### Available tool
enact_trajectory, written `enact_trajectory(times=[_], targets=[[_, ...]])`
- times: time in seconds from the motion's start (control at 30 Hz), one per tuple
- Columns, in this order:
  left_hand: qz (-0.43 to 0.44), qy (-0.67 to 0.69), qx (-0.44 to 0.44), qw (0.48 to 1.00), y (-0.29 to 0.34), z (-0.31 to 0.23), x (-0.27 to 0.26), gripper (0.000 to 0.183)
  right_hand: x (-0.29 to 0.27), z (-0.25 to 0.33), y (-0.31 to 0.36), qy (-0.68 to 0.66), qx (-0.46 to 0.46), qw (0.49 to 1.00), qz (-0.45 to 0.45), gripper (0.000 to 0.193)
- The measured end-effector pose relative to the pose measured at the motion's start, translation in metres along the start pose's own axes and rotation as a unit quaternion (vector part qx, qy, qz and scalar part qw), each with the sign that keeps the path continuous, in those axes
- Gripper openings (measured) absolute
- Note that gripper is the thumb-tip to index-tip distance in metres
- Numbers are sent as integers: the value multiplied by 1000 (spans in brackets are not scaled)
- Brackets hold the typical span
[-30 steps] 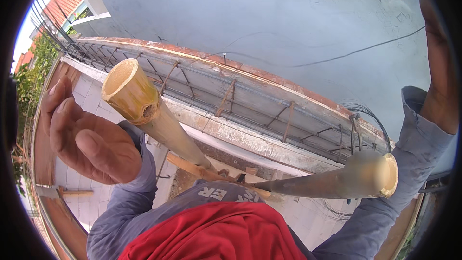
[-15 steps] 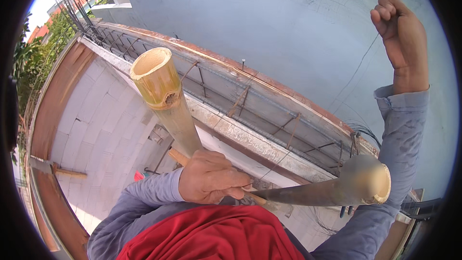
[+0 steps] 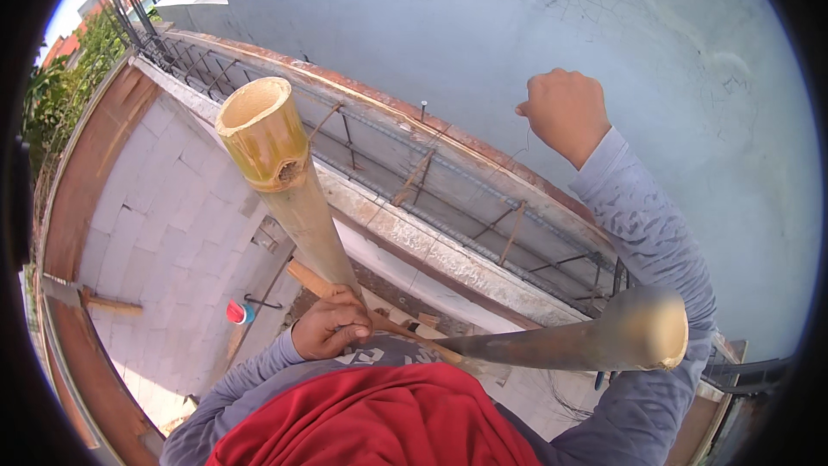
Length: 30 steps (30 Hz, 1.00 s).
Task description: The person uses pliers to twist and tighten wire around a rebar frame and wooden formwork on top of a wall, then bends the wire ends and repositions bamboo supports.
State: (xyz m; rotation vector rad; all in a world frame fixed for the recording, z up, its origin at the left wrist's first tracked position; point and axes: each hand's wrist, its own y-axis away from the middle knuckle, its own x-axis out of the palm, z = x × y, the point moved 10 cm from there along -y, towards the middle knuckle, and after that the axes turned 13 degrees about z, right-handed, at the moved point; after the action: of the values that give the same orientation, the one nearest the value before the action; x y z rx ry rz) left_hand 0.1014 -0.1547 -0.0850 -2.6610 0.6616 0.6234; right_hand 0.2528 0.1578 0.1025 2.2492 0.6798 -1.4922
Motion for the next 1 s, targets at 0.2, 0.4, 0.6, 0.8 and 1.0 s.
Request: enact_trajectory(times=[0.2, 0.4, 0.6, 0.8, 1.0], targets=[[-39, 87, -38, 995, 3, -15, -26, 18, -71, 38, 18, -218, -241, 933, -152, 28], [-79, 89, -67, 991, 21, 3, -29, 19, 4, 39, 12, -277, -259, 925, -15, 47], [-48, 47, -124, 990, 20, 20, -18, 16, 99, 30, 27, -408, -147, 863, 259, 87], [-50, 139, -205, 968, -31, 107, 28, 20, 137, 38, 21, -502, -71, 743, 438, 104], [-138, 258, -224, 930, -57, 164, 50, 30, 130, 44, 19, -513, -113, 730, 438, 101]])
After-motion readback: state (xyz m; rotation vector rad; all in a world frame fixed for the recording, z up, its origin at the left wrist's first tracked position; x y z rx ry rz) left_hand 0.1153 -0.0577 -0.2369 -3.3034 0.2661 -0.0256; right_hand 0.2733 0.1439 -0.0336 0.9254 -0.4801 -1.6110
